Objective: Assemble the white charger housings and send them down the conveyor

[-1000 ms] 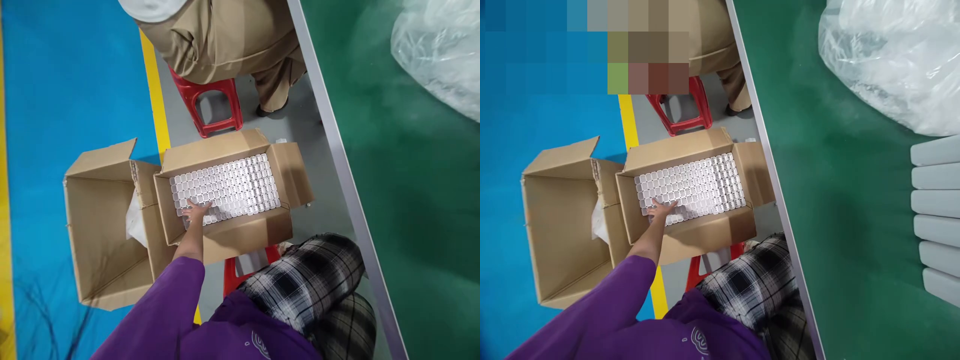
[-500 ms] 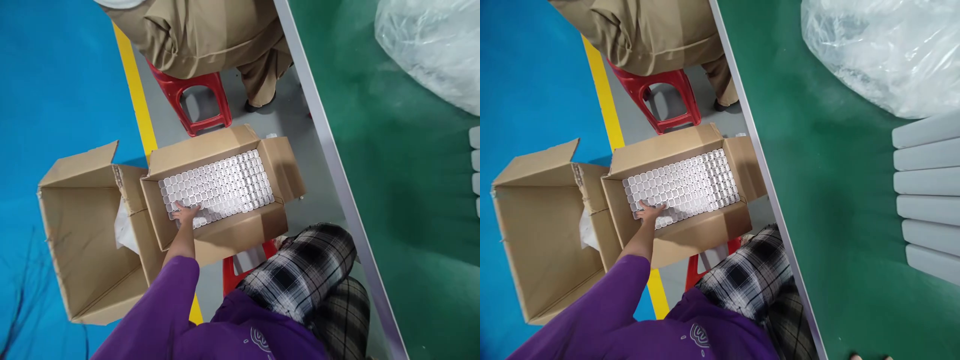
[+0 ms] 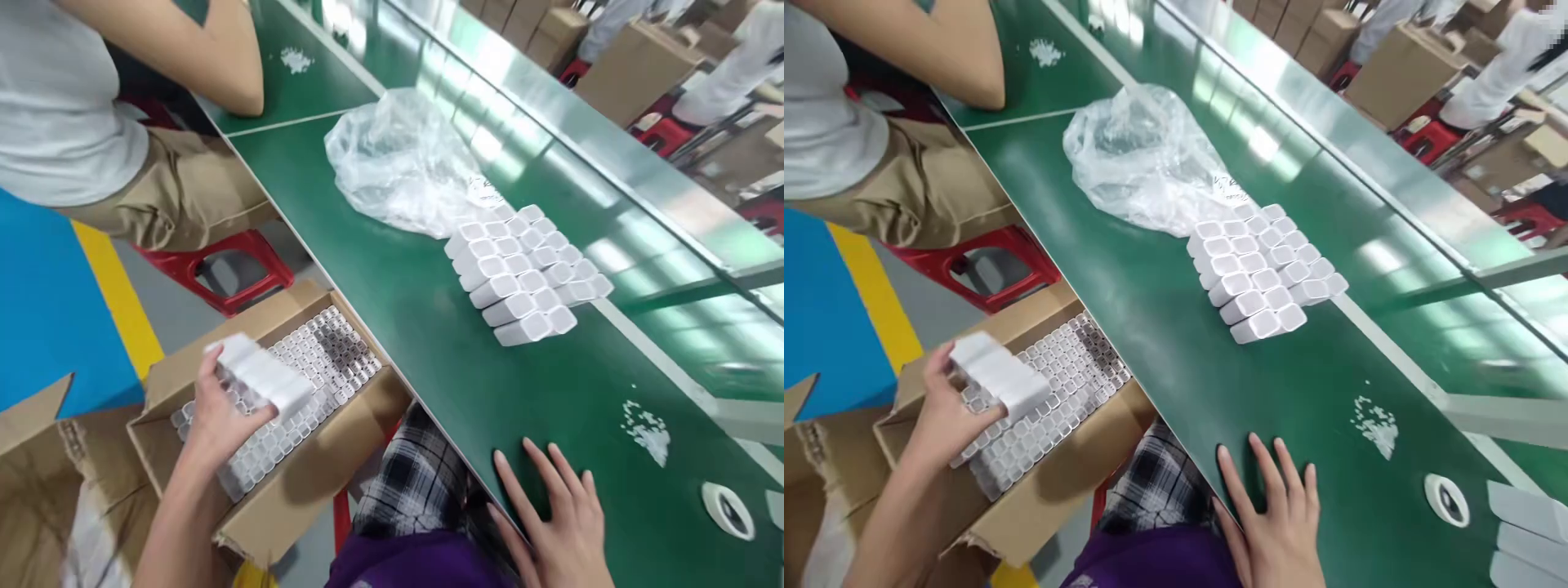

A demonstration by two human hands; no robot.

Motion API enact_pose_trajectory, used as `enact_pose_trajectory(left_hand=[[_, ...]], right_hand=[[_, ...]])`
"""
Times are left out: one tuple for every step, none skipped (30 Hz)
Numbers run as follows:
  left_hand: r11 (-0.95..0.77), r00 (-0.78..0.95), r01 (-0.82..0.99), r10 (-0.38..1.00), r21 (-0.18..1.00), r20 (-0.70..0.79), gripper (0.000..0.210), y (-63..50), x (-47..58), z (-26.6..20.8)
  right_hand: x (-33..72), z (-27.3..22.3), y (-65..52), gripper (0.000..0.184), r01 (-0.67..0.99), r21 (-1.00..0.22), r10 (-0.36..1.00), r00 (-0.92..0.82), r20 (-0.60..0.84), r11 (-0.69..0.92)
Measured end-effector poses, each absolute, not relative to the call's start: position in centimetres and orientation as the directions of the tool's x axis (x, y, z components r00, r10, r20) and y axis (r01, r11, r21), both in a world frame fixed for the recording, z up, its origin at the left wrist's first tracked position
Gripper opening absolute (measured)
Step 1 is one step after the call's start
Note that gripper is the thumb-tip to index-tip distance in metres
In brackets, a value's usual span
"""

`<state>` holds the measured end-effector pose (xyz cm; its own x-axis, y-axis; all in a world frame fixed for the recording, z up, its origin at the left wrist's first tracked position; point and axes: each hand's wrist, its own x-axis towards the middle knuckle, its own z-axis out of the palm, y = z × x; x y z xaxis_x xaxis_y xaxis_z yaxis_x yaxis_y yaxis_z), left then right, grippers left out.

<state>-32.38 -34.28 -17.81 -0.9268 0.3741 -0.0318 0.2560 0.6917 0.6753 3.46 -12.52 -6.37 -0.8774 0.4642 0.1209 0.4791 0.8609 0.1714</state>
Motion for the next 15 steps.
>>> enact_pose_trajectory(left_hand=[[0.594, -0.861, 0.393, 0.506, 0.702, 0.054, 0.121, -31.8, -32.3, -14.5], [0.471, -0.754, 0.53, 0.642, 0.705, 0.138, 0.12, -29.1, -32.0, -11.3], [0.349, -0.65, 0.63, 0.726, 0.694, 0.225, 0.12, -26.2, -31.5, -8.3], [0.272, -0.539, 0.697, 0.809, 0.663, 0.234, 0.118, -23.1, -30.9, -5.7], [0.244, -0.456, 0.736, 0.868, 0.631, 0.196, 0.115, -20.1, -30.1, -3.5], [0.239, -0.389, 0.772, 0.911, 0.589, 0.14, 0.111, -17.1, -29.3, -1.7], [0.237, -0.325, 0.808, 0.943, 0.539, 0.073, 0.108, -14.4, -28.6, -0.5], [0.24, -0.277, 0.84, 0.961, 0.486, 0.004, 0.108, -11.8, -27.8, 0.4], [0.246, -0.25, 0.865, 0.967, 0.437, -0.051, 0.109, -9.6, -27.0, 1.0], [0.254, -0.235, 0.881, 0.967, 0.398, -0.097, 0.111, -7.8, -26.3, 1.3], [0.262, -0.227, 0.887, 0.964, 0.379, -0.135, 0.113, -6.3, -25.7, 1.4], [0.269, -0.224, 0.885, 0.962, 0.38, -0.159, 0.115, -5.3, -25.2, 1.5], [0.268, -0.217, 0.876, 0.962, 0.402, -0.169, 0.117, -4.7, -24.8, 1.4], [0.25, -0.2, 0.861, 0.967, 0.444, -0.155, 0.12, -4.6, -24.7, 1.2], [0.211, -0.179, 0.841, 0.978, 0.499, -0.111, 0.122, -4.9, -24.9, 0.9]], right_hand=[[3.5, -6.3, -12.7, 0.071, 0.492, 0.163, 0.476, -0.87, 0.128, 0.855], [3.6, -6.3, -12.8, 0.069, 0.496, 0.158, 0.479, -0.867, 0.138, 0.854], [3.7, -6.4, -12.8, 0.067, 0.499, 0.155, 0.478, -0.864, 0.157, 0.852], [3.9, -6.4, -12.9, 0.065, 0.499, 0.156, 0.473, -0.863, 0.178, 0.852], [4.0, -6.5, -12.8, 0.064, 0.496, 0.161, 0.465, -0.863, 0.195, 0.853], [4.1, -6.5, -12.8, 0.062, 0.493, 0.17, 0.458, -0.864, 0.208, 0.853], [4.2, -6.5, -12.8, 0.061, 0.492, 0.181, 0.453, -0.865, 0.218, 0.852], [4.2, -6.5, -12.7, 0.059, 0.49, 0.193, 0.448, -0.866, 0.222, 0.85], [4.3, -6.5, -12.6, 0.058, 0.484, 0.205, 0.442, -0.87, 0.22, 0.851], [4.3, -6.4, -12.6, 0.057, 0.476, 0.215, 0.433, -0.875, 0.217, 0.853], [4.4, -6.4, -12.5, 0.056, 0.474, 0.218, 0.43, -0.875, 0.222, 0.853], [4.4, -6.3, -12.5, 0.055, 0.474, 0.215, 0.43, -0.875, 0.221, 0.854], [4.5, -6.3, -12.5, 0.055, 0.473, 0.209, 0.433, -0.876, 0.211, 0.856], [4.5, -6.2, -12.6, 0.055, 0.473, 0.198, 0.436, -0.877, 0.202, 0.859], [4.5, -6.2, -12.6, 0.056, 0.474, 0.185, 0.44, -0.876, 0.197, 0.861]])
